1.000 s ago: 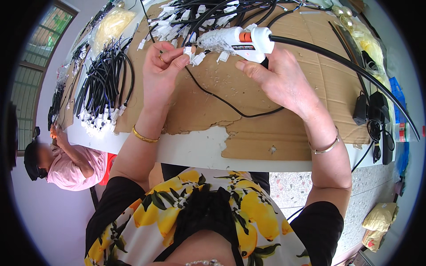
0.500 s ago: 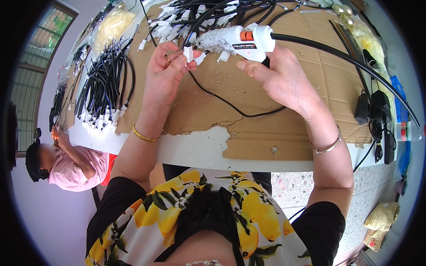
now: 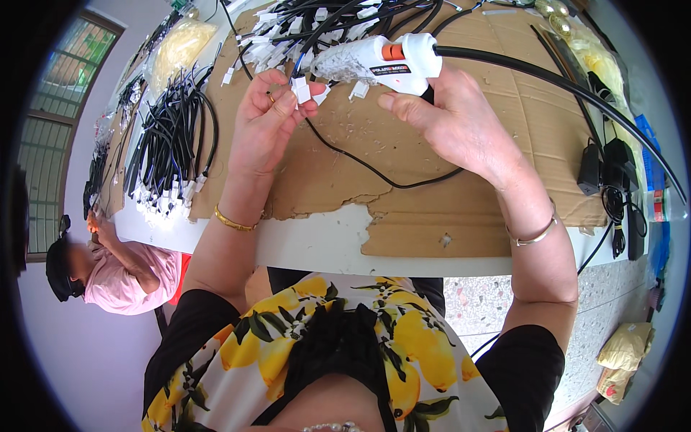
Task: Applying hot glue to secure connectors on bundles of electrical wires.
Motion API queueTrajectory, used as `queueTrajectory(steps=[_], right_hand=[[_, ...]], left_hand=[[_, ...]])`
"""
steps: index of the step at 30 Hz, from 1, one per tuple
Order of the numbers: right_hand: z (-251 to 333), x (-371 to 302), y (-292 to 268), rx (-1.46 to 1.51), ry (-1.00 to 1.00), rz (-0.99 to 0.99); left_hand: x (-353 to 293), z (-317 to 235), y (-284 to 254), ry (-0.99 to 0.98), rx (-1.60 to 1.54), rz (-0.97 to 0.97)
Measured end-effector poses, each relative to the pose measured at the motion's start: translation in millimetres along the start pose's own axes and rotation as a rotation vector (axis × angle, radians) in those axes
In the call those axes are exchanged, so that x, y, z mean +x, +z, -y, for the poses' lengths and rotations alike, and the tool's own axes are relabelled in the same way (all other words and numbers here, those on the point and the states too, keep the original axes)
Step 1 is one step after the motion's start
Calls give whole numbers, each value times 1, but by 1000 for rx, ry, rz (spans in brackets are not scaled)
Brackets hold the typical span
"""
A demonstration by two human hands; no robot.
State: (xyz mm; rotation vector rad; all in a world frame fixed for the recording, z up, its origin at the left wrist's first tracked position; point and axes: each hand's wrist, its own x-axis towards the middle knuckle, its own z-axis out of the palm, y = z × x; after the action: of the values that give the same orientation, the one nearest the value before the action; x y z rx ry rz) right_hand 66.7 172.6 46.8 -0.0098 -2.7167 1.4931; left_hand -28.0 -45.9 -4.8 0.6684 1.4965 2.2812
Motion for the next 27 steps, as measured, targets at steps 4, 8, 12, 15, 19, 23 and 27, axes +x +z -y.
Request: queueTrajectory(steps=[4, 8, 12, 15, 19, 23, 27], right_hand=[[1, 0, 0, -2, 23, 33], [2, 0, 0, -4, 12, 2], [2, -1, 0, -7, -3, 0], [2, -1, -1, -19, 4, 13], [2, 0, -1, -1, -27, -4], [2, -1, -1, 33, -38, -13], [3, -1, -1, 4, 17, 18]], left_hand=[[-1, 0, 0, -2, -6, 4], [0, 0, -1, 1, -4, 27], [0, 0, -2, -3, 5, 24], [0, 1, -2, -1, 0, 29], [0, 0, -2, 11, 9, 10], [1, 1, -3, 19, 81, -13], [2, 5, -3, 95, 131, -87]])
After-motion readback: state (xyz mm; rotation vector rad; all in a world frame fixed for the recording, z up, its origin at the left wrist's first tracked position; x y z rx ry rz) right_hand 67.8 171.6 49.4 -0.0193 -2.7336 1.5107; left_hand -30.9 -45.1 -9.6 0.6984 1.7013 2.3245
